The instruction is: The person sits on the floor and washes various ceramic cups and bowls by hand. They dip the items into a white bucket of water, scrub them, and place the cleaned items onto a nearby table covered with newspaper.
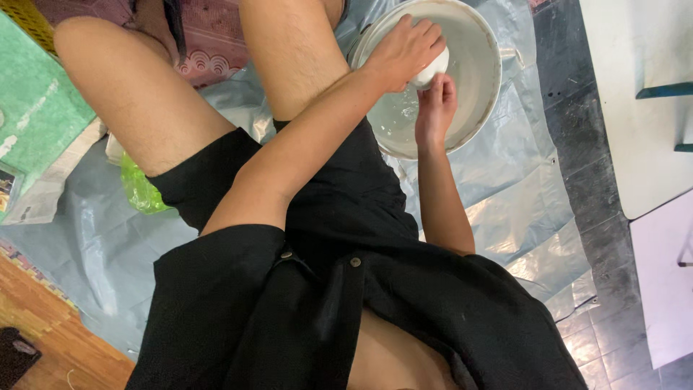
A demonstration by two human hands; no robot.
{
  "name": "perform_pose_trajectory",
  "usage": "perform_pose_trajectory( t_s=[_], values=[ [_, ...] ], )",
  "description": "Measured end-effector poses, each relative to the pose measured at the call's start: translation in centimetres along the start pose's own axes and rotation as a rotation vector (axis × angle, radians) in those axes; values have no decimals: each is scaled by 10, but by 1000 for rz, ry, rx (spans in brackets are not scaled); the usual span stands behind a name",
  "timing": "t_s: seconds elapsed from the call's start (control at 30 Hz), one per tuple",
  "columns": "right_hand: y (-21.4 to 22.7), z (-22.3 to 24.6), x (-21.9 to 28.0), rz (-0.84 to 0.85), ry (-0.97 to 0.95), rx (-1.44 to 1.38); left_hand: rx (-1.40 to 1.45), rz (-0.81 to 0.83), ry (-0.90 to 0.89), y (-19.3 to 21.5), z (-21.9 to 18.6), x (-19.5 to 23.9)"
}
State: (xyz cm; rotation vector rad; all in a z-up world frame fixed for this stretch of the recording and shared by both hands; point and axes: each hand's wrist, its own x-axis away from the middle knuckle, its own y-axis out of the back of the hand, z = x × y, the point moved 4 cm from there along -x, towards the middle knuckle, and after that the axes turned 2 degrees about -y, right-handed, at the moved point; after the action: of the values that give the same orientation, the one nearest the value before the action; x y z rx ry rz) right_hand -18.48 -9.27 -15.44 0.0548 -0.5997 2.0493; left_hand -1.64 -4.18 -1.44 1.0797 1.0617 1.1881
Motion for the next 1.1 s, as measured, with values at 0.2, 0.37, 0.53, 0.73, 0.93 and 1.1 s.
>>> perform_pose_trajectory(
  t_s=[0.2, 0.37, 0.53, 0.73, 0.93, 1.1],
  values=[
    [0, 27, -9, 55, -113, -258, 332, -84, 88, 15, 5, 8],
    [15, 32, -17, 1, -182, 42, 783, -304, 94, 40, 15, 30],
    [22, 28, -10, -50, -319, 30, 862, -495, 85, 70, 27, 52],
    [9, 42, -20, -89, -182, 295, 998, -711, 61, 100, 48, 72],
    [-59, 117, -51, -16, 210, 504, 1188, -686, 39, 124, 85, 117],
    [-198, 182, -70, 290, 351, 475, 1026, -645, 67, 129, 146, 171]
  ],
)
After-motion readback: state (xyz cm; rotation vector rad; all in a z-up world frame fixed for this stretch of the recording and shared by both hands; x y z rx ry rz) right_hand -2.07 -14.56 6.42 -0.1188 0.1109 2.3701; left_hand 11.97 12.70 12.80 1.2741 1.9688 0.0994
